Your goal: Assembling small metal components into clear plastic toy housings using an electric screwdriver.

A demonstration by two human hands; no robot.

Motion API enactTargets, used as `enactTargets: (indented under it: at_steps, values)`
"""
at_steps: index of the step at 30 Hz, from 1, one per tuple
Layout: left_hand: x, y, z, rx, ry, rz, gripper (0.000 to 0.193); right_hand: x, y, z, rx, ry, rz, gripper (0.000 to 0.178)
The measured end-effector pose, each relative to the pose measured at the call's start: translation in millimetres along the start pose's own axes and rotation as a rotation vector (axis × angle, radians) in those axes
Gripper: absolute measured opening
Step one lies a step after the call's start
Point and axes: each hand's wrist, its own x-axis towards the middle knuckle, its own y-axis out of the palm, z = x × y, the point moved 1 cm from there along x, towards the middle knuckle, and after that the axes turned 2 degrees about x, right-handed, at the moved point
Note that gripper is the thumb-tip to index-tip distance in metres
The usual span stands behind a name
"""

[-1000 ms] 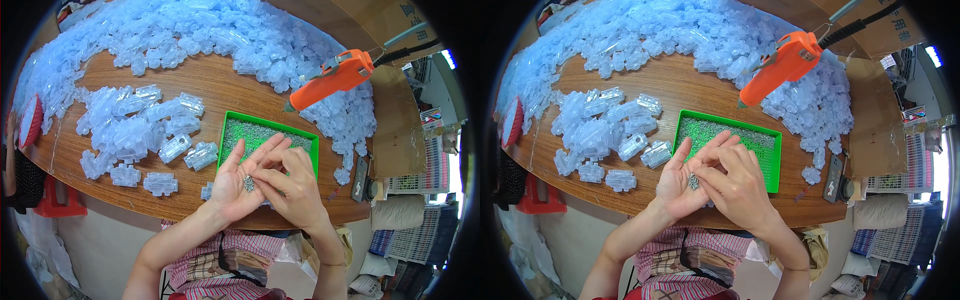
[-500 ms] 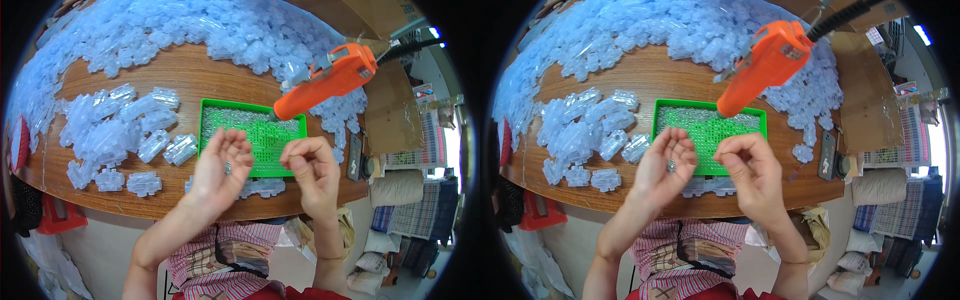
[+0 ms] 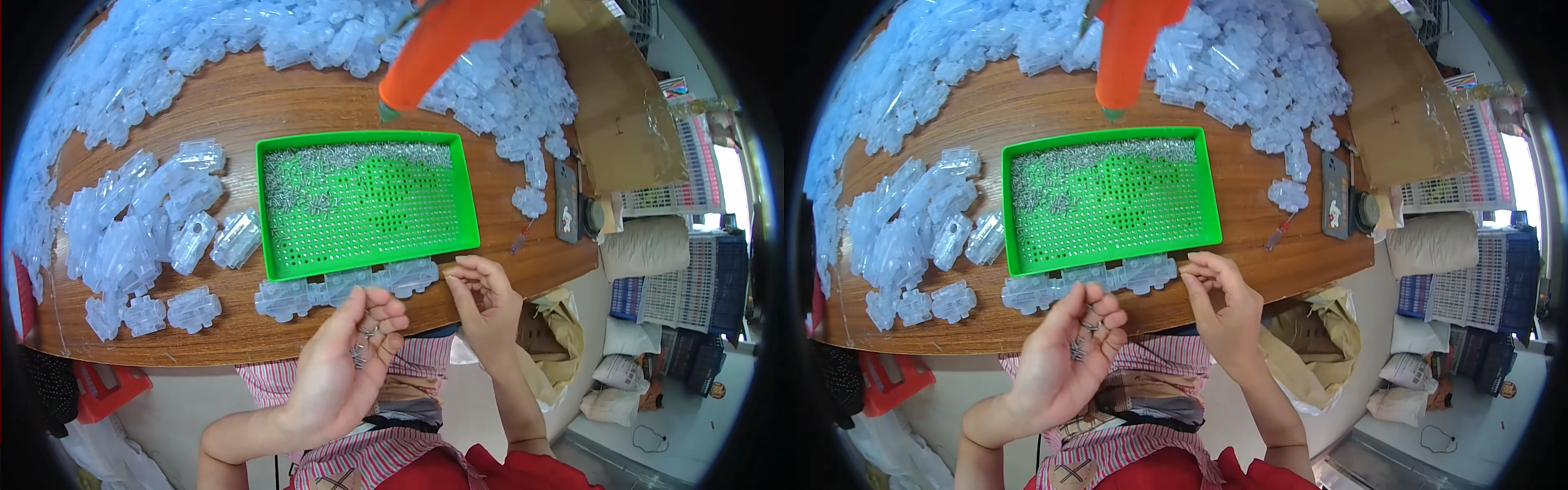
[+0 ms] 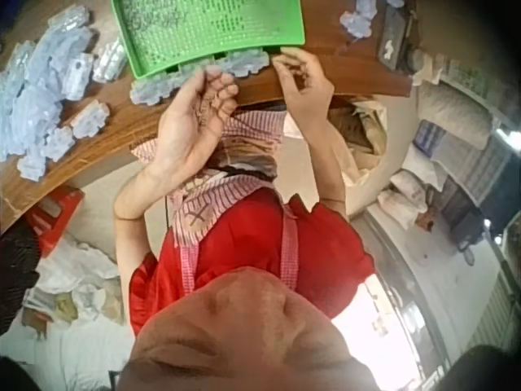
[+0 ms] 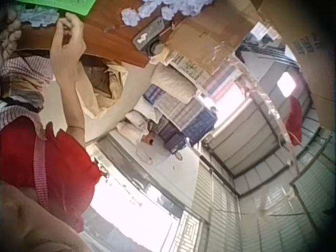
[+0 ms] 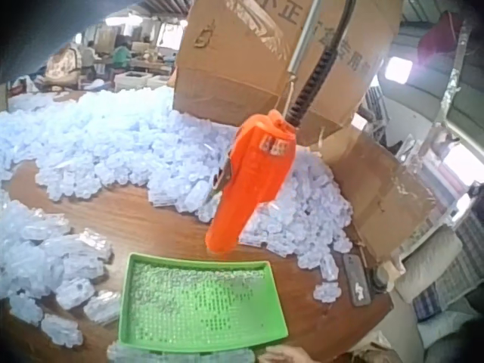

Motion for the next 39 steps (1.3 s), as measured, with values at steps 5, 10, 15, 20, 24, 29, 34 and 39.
enactTargets:
  at_steps: [5,10,15,20,24,29,34,39]
  values:
    - [6,-7,17,0.13,-0.111,-0.023,0.038,-5,9,-4,-0.284,-0.22,-0.04,0.026]
    - [11,-6,19,0.112,-0.105,0.013,0.041,0,11,-4,-0.318,-0.398,-0.046,0.026]
    - [20,-10,18,0.101,-0.059,-0.004,0.043,2,11,-3,-0.389,-0.436,-0.014,0.026]
    - [23,-13,18,0.068,-0.047,-0.004,0.044,2,11,2,-0.411,-0.415,0.0,0.025]
    - [24,-14,18,0.058,-0.045,0.022,0.045,2,12,4,-0.446,-0.398,-0.011,0.023]
    - [25,-17,18,0.024,-0.063,0.033,0.046,0,13,8,-0.431,-0.317,-0.019,0.019]
    - [23,-10,16,-0.026,-0.115,0.124,0.052,-4,5,40,-0.408,-0.455,0.062,0.019]
    - [23,-13,18,-0.046,-0.216,0.259,0.057,-11,9,51,-0.413,-0.421,0.19,0.022]
